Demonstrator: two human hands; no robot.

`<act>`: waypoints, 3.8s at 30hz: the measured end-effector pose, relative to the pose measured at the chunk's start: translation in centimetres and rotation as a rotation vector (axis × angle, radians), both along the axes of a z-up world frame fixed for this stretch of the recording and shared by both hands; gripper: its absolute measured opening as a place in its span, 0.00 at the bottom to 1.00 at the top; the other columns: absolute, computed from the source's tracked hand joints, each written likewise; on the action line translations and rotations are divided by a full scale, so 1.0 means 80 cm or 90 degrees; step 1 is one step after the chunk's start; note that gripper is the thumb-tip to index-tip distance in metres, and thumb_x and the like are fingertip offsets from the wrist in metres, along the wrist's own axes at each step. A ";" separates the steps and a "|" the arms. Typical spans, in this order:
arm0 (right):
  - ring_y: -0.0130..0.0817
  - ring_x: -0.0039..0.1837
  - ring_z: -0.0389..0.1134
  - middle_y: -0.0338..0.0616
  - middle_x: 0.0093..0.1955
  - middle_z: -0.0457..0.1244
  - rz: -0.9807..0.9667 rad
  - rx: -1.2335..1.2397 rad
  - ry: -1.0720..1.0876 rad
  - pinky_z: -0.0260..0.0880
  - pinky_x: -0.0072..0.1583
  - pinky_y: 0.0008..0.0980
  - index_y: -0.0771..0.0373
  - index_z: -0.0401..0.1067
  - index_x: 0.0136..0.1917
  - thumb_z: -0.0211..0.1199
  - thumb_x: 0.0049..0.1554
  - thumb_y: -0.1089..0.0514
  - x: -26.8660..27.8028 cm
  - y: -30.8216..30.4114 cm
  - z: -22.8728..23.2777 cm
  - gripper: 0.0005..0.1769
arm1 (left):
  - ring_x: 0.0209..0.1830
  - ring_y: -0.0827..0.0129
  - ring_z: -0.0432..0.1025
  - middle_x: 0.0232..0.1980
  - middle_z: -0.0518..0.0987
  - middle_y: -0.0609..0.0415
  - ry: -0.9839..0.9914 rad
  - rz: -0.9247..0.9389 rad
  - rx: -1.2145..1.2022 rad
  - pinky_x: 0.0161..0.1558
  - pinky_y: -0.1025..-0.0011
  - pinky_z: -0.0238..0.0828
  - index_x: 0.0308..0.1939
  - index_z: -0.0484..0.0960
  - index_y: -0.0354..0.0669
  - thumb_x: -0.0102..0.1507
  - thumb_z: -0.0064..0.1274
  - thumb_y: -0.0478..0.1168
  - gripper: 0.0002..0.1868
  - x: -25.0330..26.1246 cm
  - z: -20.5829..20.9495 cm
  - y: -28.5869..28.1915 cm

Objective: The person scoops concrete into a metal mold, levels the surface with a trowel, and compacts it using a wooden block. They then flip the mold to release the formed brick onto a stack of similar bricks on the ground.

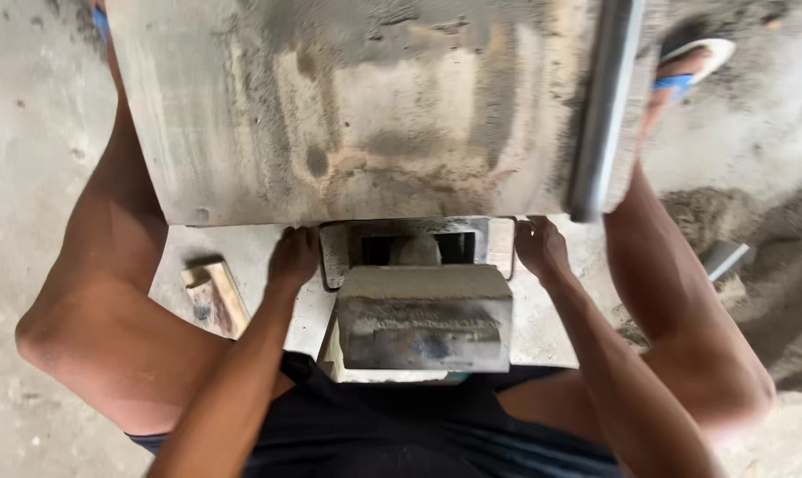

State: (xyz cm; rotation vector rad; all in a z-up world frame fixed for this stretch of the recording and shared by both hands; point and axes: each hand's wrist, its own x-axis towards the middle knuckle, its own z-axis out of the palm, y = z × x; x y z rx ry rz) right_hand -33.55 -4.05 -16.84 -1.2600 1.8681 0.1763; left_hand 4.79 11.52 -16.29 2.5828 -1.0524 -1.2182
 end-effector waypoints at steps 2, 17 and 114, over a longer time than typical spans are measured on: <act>0.52 0.57 0.64 0.42 0.50 0.66 0.079 -0.002 -0.092 0.62 0.57 0.53 0.52 0.68 0.58 0.53 0.52 0.49 0.004 -0.011 0.108 0.21 | 0.26 0.57 0.70 0.24 0.68 0.49 -0.109 -0.211 0.020 0.26 0.64 0.66 0.25 0.71 0.43 0.67 0.29 0.50 0.23 0.006 0.051 -0.007; 0.52 0.48 0.69 0.52 0.51 0.66 -0.049 -0.397 -0.365 0.74 0.40 0.44 0.65 0.57 0.65 0.47 0.55 0.66 0.052 0.159 0.337 0.23 | 0.39 0.62 0.62 0.42 0.62 0.52 -0.229 -0.769 -0.482 0.39 0.68 0.60 0.50 0.66 0.43 0.59 0.35 0.68 0.34 -0.183 0.274 -0.033; 0.52 0.73 0.47 0.51 0.75 0.43 0.243 0.424 -0.538 0.44 0.72 0.52 0.45 0.46 0.73 0.51 0.41 0.28 1.068 0.014 1.015 0.51 | 0.66 0.26 0.32 0.73 0.28 0.41 0.179 0.785 -0.881 0.57 0.28 0.38 0.71 0.33 0.54 0.61 0.12 0.65 0.38 0.575 0.902 -0.034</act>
